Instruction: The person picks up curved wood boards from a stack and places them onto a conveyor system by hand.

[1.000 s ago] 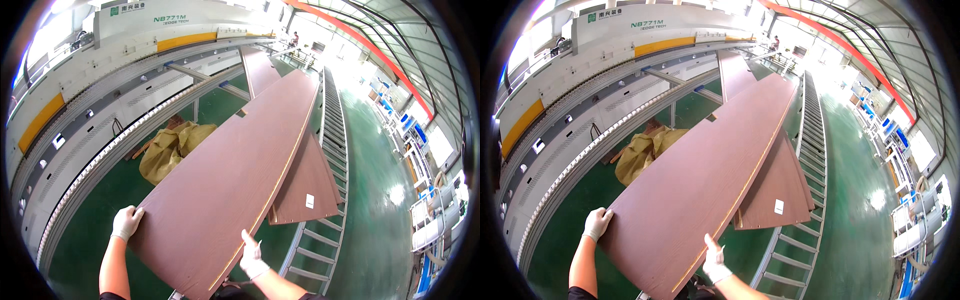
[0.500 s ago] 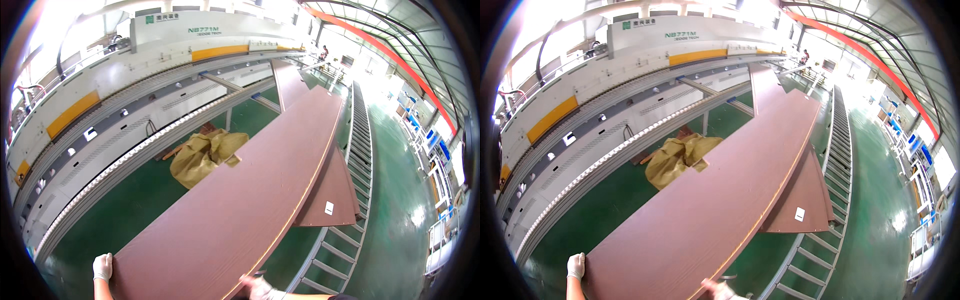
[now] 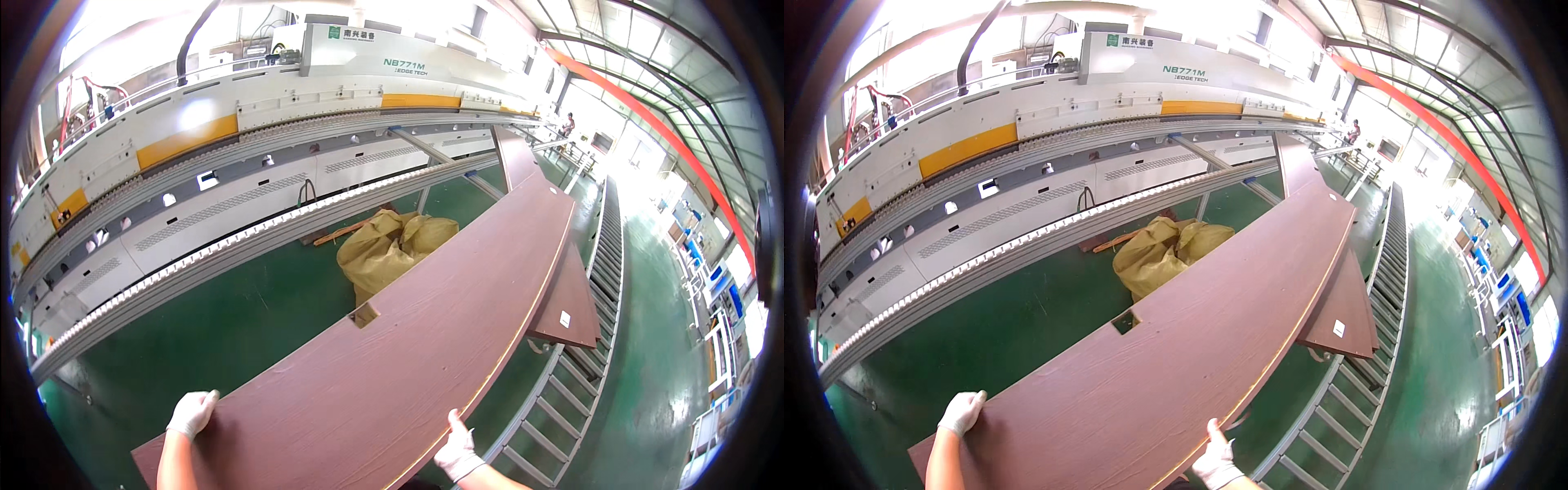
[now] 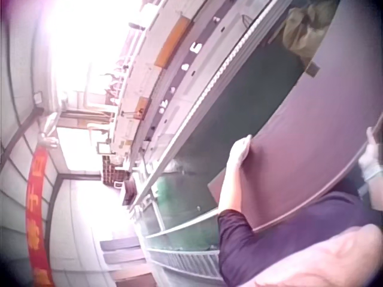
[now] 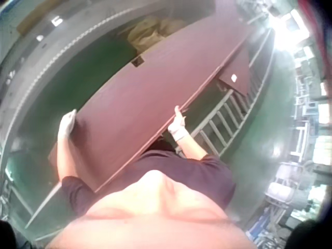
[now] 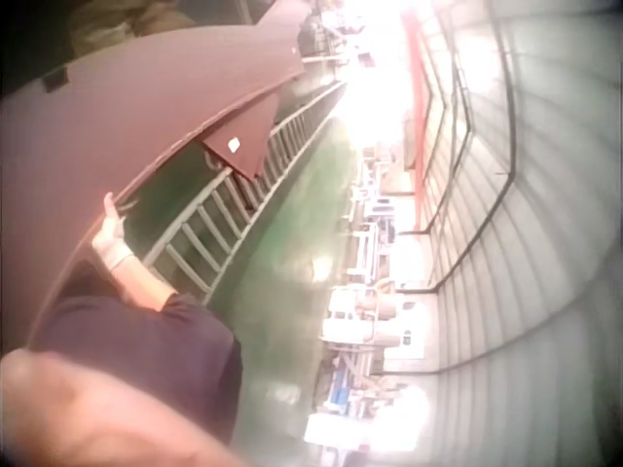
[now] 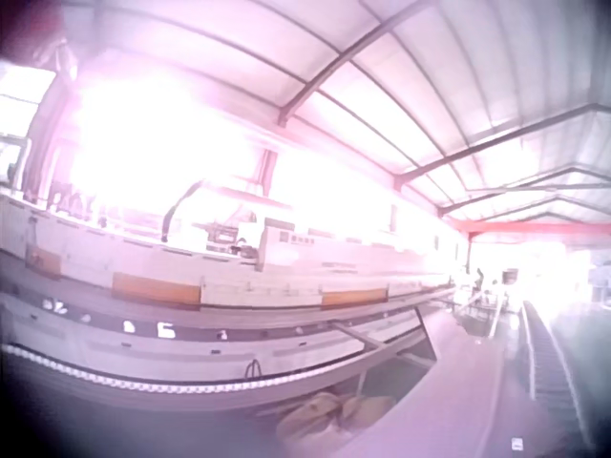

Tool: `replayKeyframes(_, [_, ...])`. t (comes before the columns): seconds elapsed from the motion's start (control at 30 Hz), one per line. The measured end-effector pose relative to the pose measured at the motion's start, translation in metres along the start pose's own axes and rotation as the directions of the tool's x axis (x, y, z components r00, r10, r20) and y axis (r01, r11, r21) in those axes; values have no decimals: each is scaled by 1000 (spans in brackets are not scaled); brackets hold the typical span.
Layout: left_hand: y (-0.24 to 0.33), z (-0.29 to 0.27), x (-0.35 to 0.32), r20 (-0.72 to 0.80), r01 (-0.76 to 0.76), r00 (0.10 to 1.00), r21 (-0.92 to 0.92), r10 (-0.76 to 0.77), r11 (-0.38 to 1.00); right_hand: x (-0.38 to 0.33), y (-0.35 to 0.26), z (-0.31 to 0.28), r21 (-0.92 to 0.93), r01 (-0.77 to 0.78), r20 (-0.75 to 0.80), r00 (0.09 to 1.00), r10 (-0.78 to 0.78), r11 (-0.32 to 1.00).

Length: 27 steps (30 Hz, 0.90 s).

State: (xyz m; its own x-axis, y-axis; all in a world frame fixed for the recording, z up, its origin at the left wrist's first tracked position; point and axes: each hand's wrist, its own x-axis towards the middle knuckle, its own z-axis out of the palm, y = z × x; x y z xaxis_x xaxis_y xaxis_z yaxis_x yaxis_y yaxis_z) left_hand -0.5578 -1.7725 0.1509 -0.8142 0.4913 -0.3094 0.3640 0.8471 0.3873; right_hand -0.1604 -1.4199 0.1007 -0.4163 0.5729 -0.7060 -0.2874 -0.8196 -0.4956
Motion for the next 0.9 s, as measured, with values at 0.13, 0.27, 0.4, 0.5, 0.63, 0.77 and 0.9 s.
replayKeyframes(0.13, [81, 15, 46, 151, -47, 987, -49, 54, 998, -48, 48, 9, 0, -164, -60, 985, 164, 986])
replayKeyframes(0.27, [101, 33, 70, 222, -25, 975, -24, 30, 999, -72, 93, -9, -150, -365, 22, 928, 372, 919])
replayKeyframes(0.4, [40, 14, 36, 126, 112, 985, 25, -114, 993, -51, 44, 0, 103, -223, 206, 958, 198, 969])
replayKeyframes(0.5, [21, -3, -2, 118, 159, 978, 108, -171, 981, 6, -36, -15, 3, 135, 252, 959, -131, 991])
replayKeyframes(0.63, [3, -14, -46, 47, 145, 987, 147, -154, 978, 67, -107, -10, -91, 177, 135, 977, -164, 980])
replayKeyframes(0.77, [-12, 8, -95, -88, 266, 962, 103, -258, 958, 83, -96, -35, -112, 187, 122, 977, -173, 976])
replayKeyframes(0.9, [-48, 10, -134, -275, 227, 940, 68, -200, 972, 65, -73, -5, -236, 139, 106, 988, -117, 962])
